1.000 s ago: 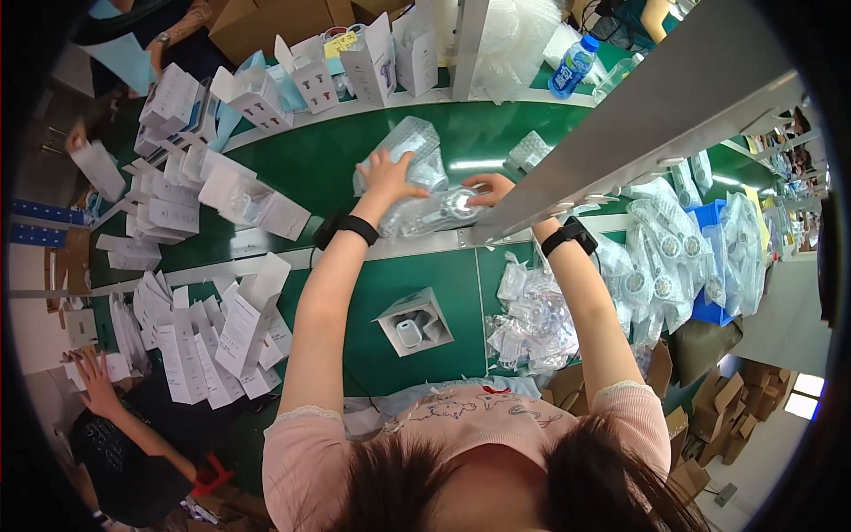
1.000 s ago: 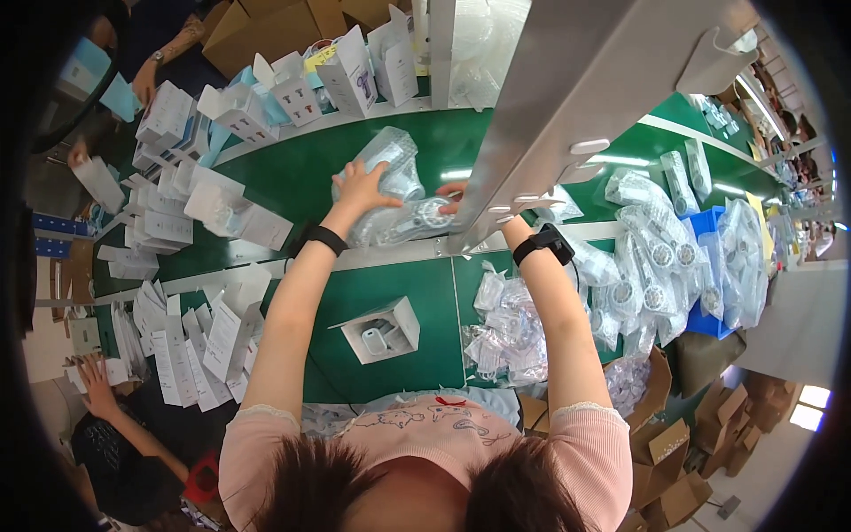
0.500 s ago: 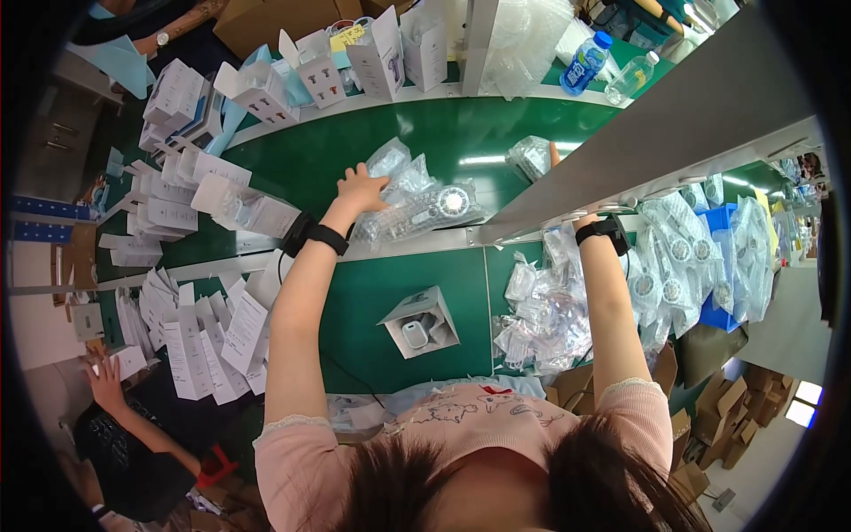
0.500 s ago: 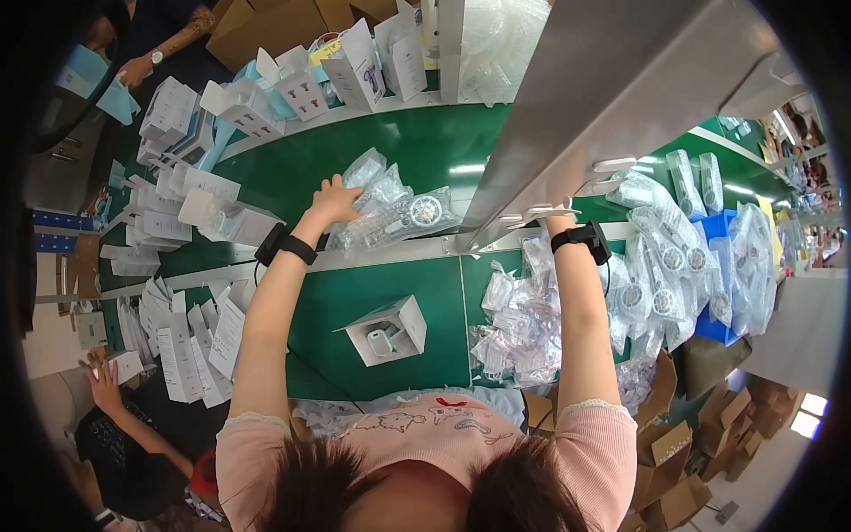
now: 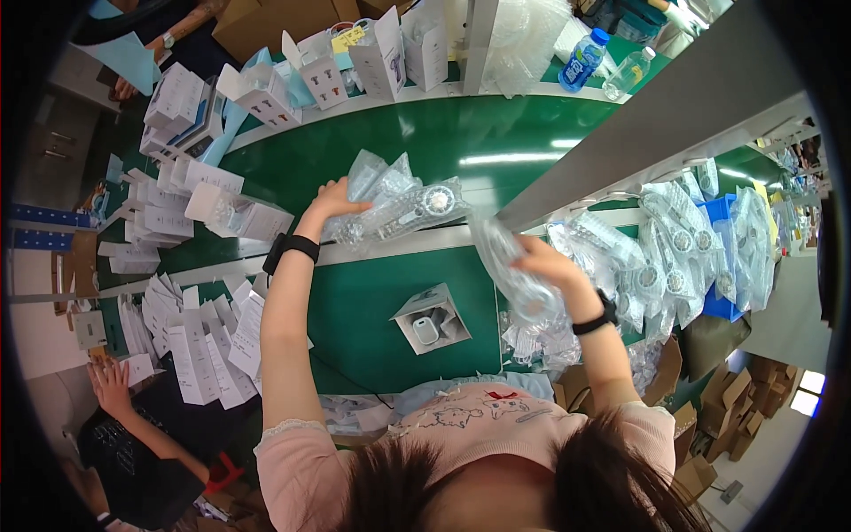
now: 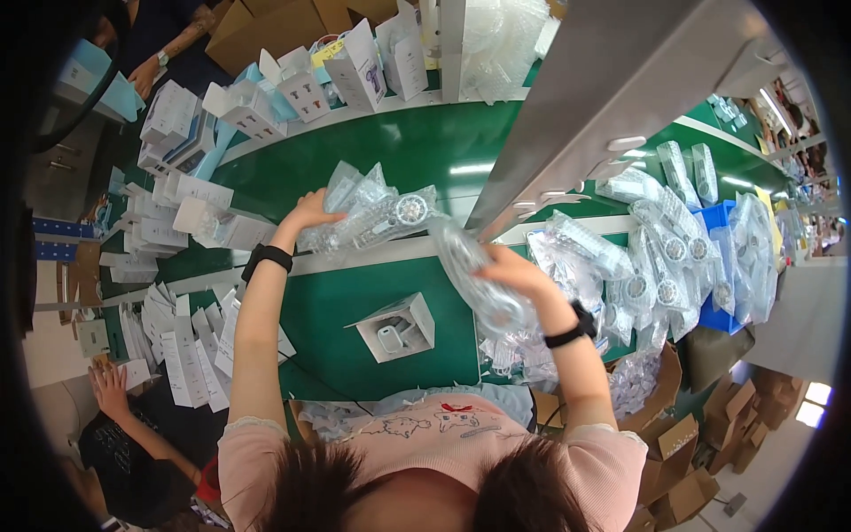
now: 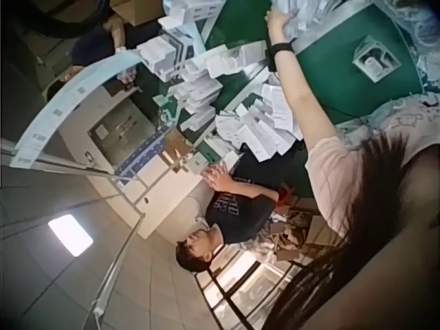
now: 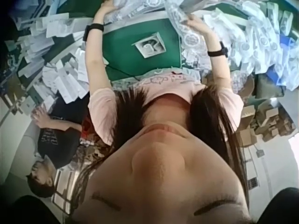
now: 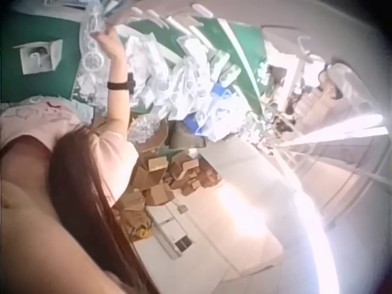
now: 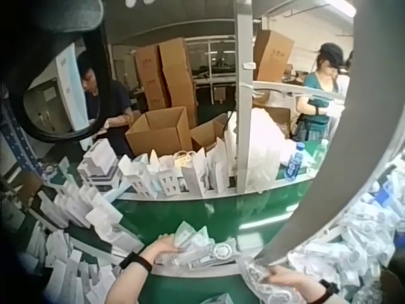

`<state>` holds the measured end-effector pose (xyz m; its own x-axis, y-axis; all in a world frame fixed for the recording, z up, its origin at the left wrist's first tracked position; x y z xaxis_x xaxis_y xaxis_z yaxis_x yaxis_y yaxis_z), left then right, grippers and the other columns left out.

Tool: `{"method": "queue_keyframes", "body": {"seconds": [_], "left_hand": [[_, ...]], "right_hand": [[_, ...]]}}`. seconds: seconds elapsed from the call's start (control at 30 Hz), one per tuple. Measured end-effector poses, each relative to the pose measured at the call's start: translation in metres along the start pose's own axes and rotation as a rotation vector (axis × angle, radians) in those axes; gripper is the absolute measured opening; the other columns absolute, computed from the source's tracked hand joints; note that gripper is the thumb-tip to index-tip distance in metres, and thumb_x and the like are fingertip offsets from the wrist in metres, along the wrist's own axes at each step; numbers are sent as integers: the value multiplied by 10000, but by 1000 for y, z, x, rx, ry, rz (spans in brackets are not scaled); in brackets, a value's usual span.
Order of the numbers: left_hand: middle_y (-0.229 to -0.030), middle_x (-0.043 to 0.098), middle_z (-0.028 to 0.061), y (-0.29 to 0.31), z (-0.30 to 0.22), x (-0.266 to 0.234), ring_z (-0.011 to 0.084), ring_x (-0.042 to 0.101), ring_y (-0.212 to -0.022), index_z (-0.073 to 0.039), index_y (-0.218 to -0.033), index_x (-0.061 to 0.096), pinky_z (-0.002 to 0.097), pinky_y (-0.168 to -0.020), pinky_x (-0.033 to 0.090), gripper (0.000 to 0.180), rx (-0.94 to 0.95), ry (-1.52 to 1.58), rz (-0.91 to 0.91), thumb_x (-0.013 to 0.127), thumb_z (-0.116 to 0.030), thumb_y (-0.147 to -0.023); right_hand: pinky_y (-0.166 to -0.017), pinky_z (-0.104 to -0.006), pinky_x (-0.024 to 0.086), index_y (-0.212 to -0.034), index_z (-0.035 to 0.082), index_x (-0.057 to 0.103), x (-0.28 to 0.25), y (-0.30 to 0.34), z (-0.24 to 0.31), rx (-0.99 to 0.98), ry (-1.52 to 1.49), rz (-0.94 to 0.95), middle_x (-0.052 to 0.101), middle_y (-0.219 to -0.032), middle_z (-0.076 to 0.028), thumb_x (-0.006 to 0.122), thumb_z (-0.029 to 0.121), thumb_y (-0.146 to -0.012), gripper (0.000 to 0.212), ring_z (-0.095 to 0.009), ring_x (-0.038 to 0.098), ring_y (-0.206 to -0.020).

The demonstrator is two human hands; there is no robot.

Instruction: The person moves boxes of items and small bags, then places the bubble-wrapped items and small bags into boxes on a table. The person then inserts instruction manuals into the boxes and closes them.

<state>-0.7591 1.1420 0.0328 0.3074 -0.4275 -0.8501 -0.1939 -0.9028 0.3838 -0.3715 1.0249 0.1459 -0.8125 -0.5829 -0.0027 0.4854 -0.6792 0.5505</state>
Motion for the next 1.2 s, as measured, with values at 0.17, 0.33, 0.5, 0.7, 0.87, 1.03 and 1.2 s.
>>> {"method": "queue_keyframes", "body": {"seconds": [0.17,0.33,0.5,0.7,0.87,1.03,1.2], "left_hand": [[-899,592,224,2,25,-3,279,590,-814,48,-932,578,319,-719,457,866,-160,141,223,680,-657,-440],[-895,613,123,33,-11,1,190,588,-786,52,-980,569,296,-678,458,656,-270,698,208,741,-432,-571],[-907,607,113,47,-30,-2,216,591,-819,38,-1013,544,317,-723,462,464,-350,971,258,686,-260,-688],[-1003,575,131,42,11,41,257,575,-891,21,-1088,483,377,-797,455,412,-333,1651,305,616,-155,-740],[-1039,560,129,39,-1,31,268,555,-937,12,-1112,466,394,-847,434,417,-280,1768,312,604,-84,-730],[-1028,563,125,27,-21,3,263,545,-958,8,-1113,468,387,-855,426,432,-263,1596,406,607,-48,-708],[-1023,569,116,31,-22,-27,253,553,-941,7,-1113,471,375,-845,428,440,-153,1599,239,603,-37,-696]], "right_hand": [[-759,-269,409,-1039,-53,517,38,-28,-1,135,-79,-128,567,-958,-98,608,210,-732,415,-150,515,-871],[-714,-290,443,-1013,-14,536,66,-100,-28,-203,-343,-344,586,-917,-92,617,195,-724,366,-175,554,-839],[-755,-344,459,-1044,20,509,65,-157,-22,-105,-847,-108,575,-931,-81,618,149,-741,346,-205,558,-878],[-839,-364,434,-1172,42,398,70,-179,-28,-78,-1115,165,517,-1075,-94,604,137,-759,472,-219,520,-976],[-913,-371,379,-1285,94,245,79,-174,-16,-257,-949,168,405,-1219,-93,592,127,-772,620,-221,429,-1103],[-940,-370,351,-1312,112,193,81,-176,1,-249,-952,199,367,-1254,-86,600,134,-771,677,-220,395,-1140],[-936,-355,348,-1302,100,222,80,-166,41,-391,-923,296,381,-1240,-83,618,143,-755,677,-211,403,-1127]]}}
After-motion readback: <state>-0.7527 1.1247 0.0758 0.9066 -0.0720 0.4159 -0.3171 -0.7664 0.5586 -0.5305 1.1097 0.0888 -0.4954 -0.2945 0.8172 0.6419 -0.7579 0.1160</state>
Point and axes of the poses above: each hand's wrist, its own y-axis away from the middle knuckle, its own x-axis out of the palm, z = x × y, the point moved 2 cm from there along -y, towards the middle knuckle
